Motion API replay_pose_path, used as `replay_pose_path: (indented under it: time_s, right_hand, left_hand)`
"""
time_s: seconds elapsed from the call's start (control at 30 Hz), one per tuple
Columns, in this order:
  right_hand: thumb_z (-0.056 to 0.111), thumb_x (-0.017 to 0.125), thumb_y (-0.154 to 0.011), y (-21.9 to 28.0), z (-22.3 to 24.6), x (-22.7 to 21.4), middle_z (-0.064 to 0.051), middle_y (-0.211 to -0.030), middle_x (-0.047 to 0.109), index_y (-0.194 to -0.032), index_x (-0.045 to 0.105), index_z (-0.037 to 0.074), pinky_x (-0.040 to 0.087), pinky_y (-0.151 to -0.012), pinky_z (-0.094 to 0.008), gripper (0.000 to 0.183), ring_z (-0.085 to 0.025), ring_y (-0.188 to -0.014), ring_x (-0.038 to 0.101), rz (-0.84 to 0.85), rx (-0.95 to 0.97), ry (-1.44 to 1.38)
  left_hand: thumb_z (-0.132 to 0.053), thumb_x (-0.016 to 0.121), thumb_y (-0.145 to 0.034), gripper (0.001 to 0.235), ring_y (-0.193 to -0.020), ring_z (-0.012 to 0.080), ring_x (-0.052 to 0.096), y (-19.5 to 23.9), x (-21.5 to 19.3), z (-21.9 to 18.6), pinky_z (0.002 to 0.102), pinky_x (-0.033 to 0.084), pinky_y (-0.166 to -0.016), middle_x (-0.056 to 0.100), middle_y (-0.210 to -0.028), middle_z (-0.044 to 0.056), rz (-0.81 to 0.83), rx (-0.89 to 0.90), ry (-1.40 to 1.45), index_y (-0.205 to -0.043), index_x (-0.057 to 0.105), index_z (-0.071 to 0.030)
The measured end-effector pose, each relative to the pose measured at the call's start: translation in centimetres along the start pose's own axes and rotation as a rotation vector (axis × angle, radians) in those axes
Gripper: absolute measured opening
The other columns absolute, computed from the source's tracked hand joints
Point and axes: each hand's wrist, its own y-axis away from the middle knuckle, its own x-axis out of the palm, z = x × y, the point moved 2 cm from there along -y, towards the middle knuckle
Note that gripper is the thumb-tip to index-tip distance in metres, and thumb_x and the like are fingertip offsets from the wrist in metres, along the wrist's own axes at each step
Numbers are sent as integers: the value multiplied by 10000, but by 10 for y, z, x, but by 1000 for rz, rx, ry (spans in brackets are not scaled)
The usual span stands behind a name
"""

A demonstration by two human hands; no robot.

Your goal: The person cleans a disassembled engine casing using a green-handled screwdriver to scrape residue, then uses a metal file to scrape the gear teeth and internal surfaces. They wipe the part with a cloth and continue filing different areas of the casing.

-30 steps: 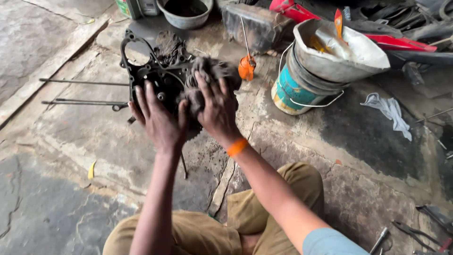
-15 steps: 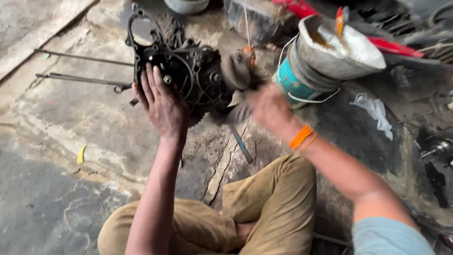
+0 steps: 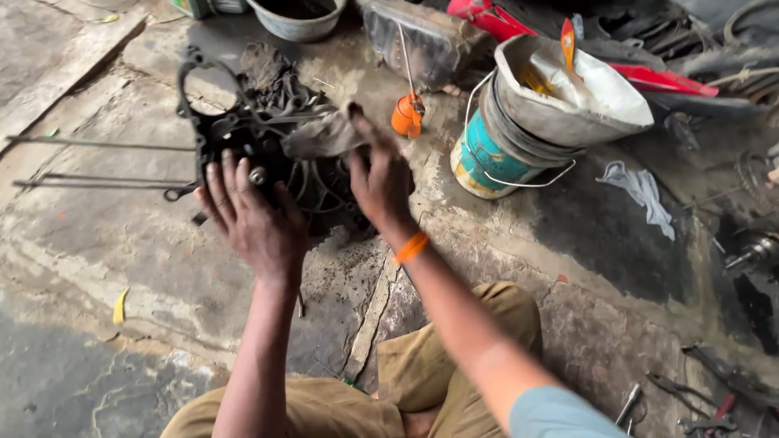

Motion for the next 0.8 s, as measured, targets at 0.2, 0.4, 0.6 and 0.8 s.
replay_pose_path:
  time_s: [0.2,0.4,0.6,0.8]
  right_hand:
    - [126,645,-954,72,2,-27,-241,-1255,643,-1274,623,-52,515,-1021,-478,367,-400,-1153,622,-248,-356,343]
    - [78,644,-957,52,-12,-28,-207,-1214,702,-1223,664,-38,418,-1197,-523,291,-384,-1128,686,-221,-342,123]
    - [95,731,-800,-17,-46,-21,-348,-1291,619,-1149,626,-66,503,-1106,-480,399,-458,-1251,615,-246,-506,357]
    - [86,742,-880,105,-33,-54,-208,-977,677,-1209,667,-82,602,-716,-398,377,-323,-819,689,0,-227,326]
  left_hand:
    - [-224,532,-1141,262,-1549,369,397,-5,-6,-6,514,160,-1325,531,-1599,165,-19,-56,45,-1345,560,-62]
    - [-177,604,-1043,277,-1541,379,378,-10,-12,-11,522,150,-1307,549,-1572,153,38,-92,126,-1290,587,-54]
    - [-186,587,-1098,274,-1559,388,345,-2,-6,-22,538,128,-1318,532,-1585,156,0,-74,82,-1326,569,-35]
    - [-192,578,-1111,437,-1570,395,333,2,-4,-26,533,138,-1323,492,-1607,196,15,-108,3,-1475,489,32]
